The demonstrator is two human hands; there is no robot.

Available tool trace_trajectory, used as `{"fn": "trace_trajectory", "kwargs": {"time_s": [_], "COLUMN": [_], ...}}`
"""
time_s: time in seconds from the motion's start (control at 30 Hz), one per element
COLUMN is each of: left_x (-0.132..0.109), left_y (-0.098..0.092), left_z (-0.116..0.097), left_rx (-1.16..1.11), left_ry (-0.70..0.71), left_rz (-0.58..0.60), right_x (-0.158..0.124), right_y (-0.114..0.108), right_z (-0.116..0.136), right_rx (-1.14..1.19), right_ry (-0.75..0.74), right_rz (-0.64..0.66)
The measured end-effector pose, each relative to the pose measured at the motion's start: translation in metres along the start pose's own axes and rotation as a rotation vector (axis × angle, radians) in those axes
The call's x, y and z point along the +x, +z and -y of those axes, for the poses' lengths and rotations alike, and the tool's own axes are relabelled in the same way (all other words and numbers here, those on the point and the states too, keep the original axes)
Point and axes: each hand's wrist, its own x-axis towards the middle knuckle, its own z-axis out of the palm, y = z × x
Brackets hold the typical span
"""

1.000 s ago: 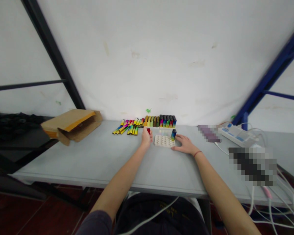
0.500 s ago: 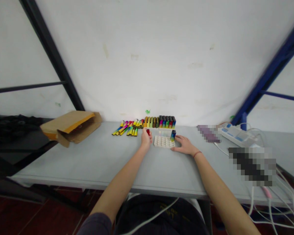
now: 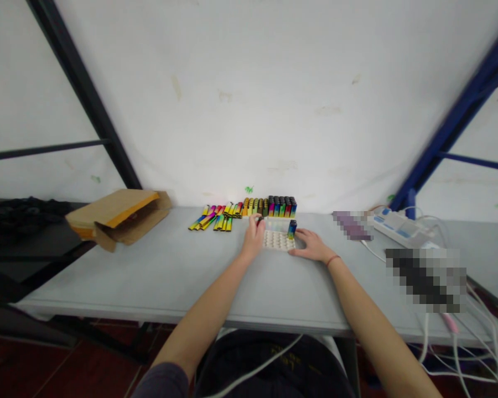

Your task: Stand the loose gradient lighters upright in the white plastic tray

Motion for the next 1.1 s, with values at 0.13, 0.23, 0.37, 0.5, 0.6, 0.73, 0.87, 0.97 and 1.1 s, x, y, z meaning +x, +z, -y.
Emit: {"fn": "trace_trajectory", "kwargs": {"time_s": [0.13,0.23,0.37,0.5,0.6,0.73,0.87,0.97,1.1], "left_x": [-0.014,-0.017,-0.013,-0.009,-0.008,-0.009,-0.009,-0.01,-0.012], "left_y": [0.011,0.023,0.033,0.037,0.037,0.038,0.039,0.039,0.039], "left_z": [-0.007,-0.007,0.001,0.008,0.01,0.011,0.008,0.006,0.003], "left_rx": [0.291,0.36,0.359,0.342,0.31,0.314,0.37,0.442,0.621], "left_ry": [0.434,0.575,0.51,0.426,0.403,0.357,0.401,0.461,0.529], "left_rz": [0.169,0.252,0.35,0.345,0.337,0.321,0.338,0.349,0.34], "right_x": [0.001,0.001,0.001,0.001,0.0,0.001,0.001,0.0,0.0], "right_y": [0.001,0.002,0.004,0.004,0.004,0.004,0.005,0.004,0.003], "right_z": [0.0,-0.001,-0.002,-0.002,-0.001,-0.001,-0.002,-0.002,-0.001], "right_rx": [-0.002,0.006,0.012,0.008,0.002,-0.012,-0.006,0.002,0.008], "right_ry": [0.002,-0.004,-0.011,-0.012,-0.013,-0.006,-0.015,-0.021,-0.024], "right_rz": [-0.008,-0.019,-0.026,-0.035,-0.035,-0.026,-0.031,-0.038,-0.035]}}
